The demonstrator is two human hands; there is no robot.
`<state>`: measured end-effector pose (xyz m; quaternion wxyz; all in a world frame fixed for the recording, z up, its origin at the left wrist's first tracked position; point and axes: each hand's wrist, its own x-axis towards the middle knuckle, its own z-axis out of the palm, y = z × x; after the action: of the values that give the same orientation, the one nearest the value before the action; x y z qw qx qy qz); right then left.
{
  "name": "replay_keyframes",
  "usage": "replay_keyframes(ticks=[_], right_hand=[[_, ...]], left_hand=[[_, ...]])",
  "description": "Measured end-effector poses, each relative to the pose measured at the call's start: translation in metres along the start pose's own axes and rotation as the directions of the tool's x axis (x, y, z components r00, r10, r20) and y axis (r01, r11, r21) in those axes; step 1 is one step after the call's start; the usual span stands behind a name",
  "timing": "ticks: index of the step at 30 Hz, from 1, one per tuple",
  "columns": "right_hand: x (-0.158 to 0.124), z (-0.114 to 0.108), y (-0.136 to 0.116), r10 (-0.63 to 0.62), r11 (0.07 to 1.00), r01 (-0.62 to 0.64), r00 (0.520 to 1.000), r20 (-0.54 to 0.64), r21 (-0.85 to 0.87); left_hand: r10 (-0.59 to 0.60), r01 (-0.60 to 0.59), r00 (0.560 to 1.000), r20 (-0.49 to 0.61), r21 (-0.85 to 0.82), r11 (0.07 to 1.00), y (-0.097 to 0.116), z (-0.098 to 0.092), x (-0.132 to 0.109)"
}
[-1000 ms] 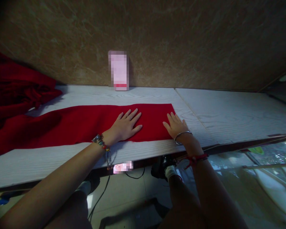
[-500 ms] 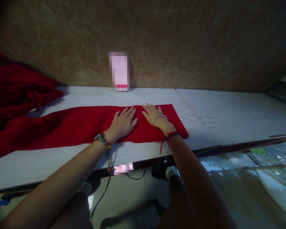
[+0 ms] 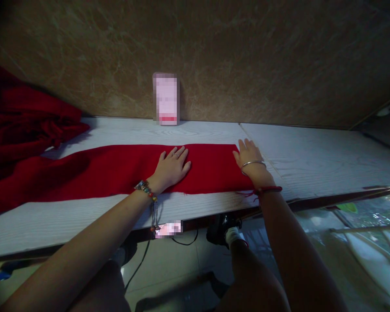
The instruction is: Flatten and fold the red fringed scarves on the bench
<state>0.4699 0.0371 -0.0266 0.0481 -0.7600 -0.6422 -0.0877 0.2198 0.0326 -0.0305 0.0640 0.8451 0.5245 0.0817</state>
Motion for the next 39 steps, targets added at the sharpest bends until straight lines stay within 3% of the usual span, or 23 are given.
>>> replay_keyframes(ticks=[5, 7, 10, 33, 39], right_hand=[[-0.044, -0.005, -0.057, -0.202, 0.971, 0.186, 0.974, 0.1, 0.151], [-0.058, -0.004, -0.073, -0.205, 0.971, 0.183, 0.969, 0.141, 0.151], [-0.069, -0.003, -0.076, -0.179, 0.982, 0.164, 0.968, 0.177, 0.098], [-0.023, 0.01, 0.079, -0.079, 0.996, 0.086, 0.96, 0.269, -0.016], [-0.011, 0.016, 0.096, -0.092, 0.991, 0.115, 0.961, 0.261, -0.072]], left_hand=[[-0.01, 0.009, 1.0, -0.025, -0.005, 1.0, -0.002, -0.003, -0.004], [-0.029, 0.029, 0.999, -0.019, -0.004, 1.0, -0.003, -0.004, -0.008], [-0.038, 0.038, 0.999, -0.009, 0.002, 0.999, -0.004, -0.006, -0.014], [0.164, -0.163, 0.986, -0.015, 0.053, 0.985, 0.002, 0.0, -0.023], [0.179, -0.174, 0.982, -0.057, 0.085, 0.981, 0.006, 0.0, -0.028]])
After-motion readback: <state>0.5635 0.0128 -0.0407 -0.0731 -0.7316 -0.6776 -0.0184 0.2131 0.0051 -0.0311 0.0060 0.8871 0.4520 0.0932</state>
